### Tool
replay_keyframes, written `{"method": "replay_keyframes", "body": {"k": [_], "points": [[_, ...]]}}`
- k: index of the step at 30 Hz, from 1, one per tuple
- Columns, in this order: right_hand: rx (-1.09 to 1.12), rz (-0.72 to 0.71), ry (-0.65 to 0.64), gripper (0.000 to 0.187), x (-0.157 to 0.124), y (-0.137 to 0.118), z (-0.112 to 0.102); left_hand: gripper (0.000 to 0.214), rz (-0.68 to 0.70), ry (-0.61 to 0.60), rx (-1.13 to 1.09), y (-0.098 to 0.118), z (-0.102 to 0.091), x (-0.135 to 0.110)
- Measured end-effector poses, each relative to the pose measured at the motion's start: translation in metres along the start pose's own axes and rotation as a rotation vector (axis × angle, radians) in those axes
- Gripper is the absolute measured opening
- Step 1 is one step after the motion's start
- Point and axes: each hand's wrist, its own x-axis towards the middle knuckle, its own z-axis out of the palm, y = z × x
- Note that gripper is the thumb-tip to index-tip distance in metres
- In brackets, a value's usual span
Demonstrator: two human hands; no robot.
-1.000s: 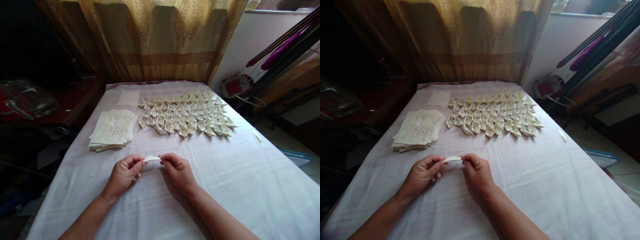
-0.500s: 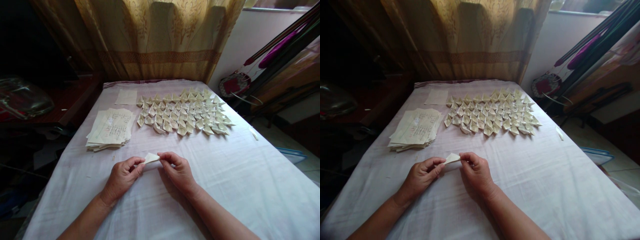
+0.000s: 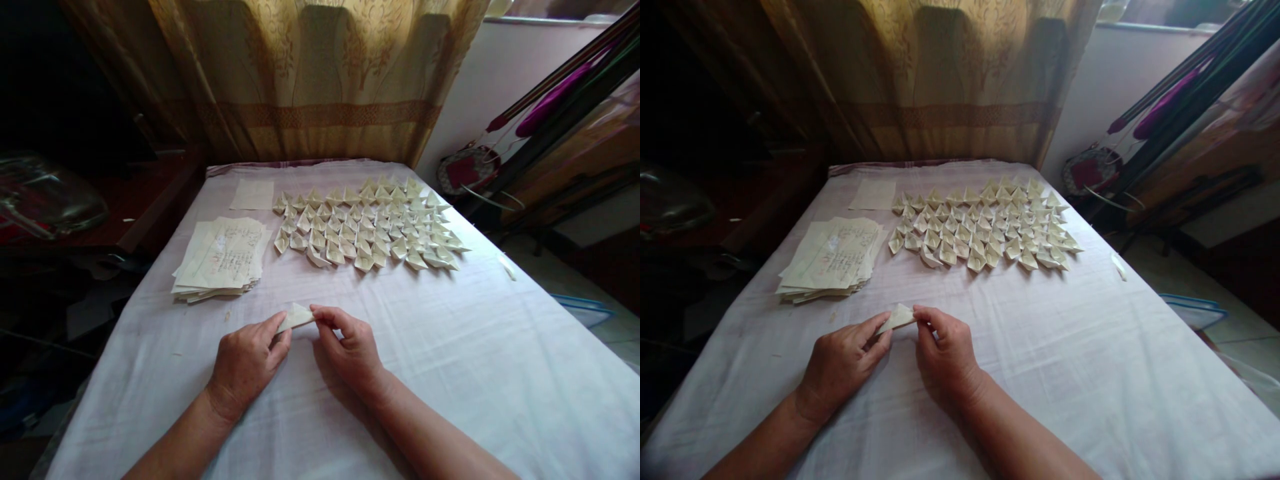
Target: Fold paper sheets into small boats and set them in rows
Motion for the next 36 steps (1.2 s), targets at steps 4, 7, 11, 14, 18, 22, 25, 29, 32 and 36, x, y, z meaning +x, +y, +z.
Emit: {"method": "replay_keyframes", "body": {"k": [4, 7, 11, 14, 18, 22, 25, 29, 32, 36], "points": [[-0.029, -0.015, 0.001, 0.022, 0.001, -0.001, 0.001, 0.030, 0.053, 0.032, 0.101, 0.002, 0.000, 0.000], [-0.038, 0.007, 0.010, 0.022, 0.001, -0.002, 0.002, 0.032, 0.076, 0.043, 0.128, 0.000, 0.001, 0.000], [-0.072, -0.011, -0.024, 0.024, 0.001, -0.005, 0.005, 0.033, 0.099, 0.004, 0.127, -0.004, 0.001, -0.001], [-0.126, -0.048, -0.088, 0.022, 0.003, -0.010, 0.007, 0.033, 0.061, -0.039, 0.118, -0.006, 0.000, -0.002], [-0.204, -0.118, -0.117, 0.022, 0.006, -0.017, 0.010, 0.032, -0.109, -0.132, 0.024, -0.007, -0.003, 0.000], [-0.299, -0.204, -0.091, 0.026, 0.002, -0.020, 0.018, 0.035, -0.303, -0.166, -0.213, -0.008, -0.008, 0.005], [-0.274, -0.266, -0.068, 0.030, -0.003, -0.021, 0.026, 0.036, -0.384, -0.167, -0.420, -0.008, -0.010, 0.007], [-0.185, -0.356, -0.044, 0.037, -0.005, -0.022, 0.033, 0.045, -0.500, -0.262, -0.775, -0.008, -0.012, 0.007], [-0.148, -0.376, -0.036, 0.045, -0.005, -0.021, 0.034, 0.058, -0.586, -0.347, -1.039, -0.006, -0.010, 0.007], [-0.116, -0.310, -0.044, 0.049, -0.009, -0.016, 0.034, 0.068, -0.668, -0.347, -1.266, -0.004, -0.008, 0.008]]}}
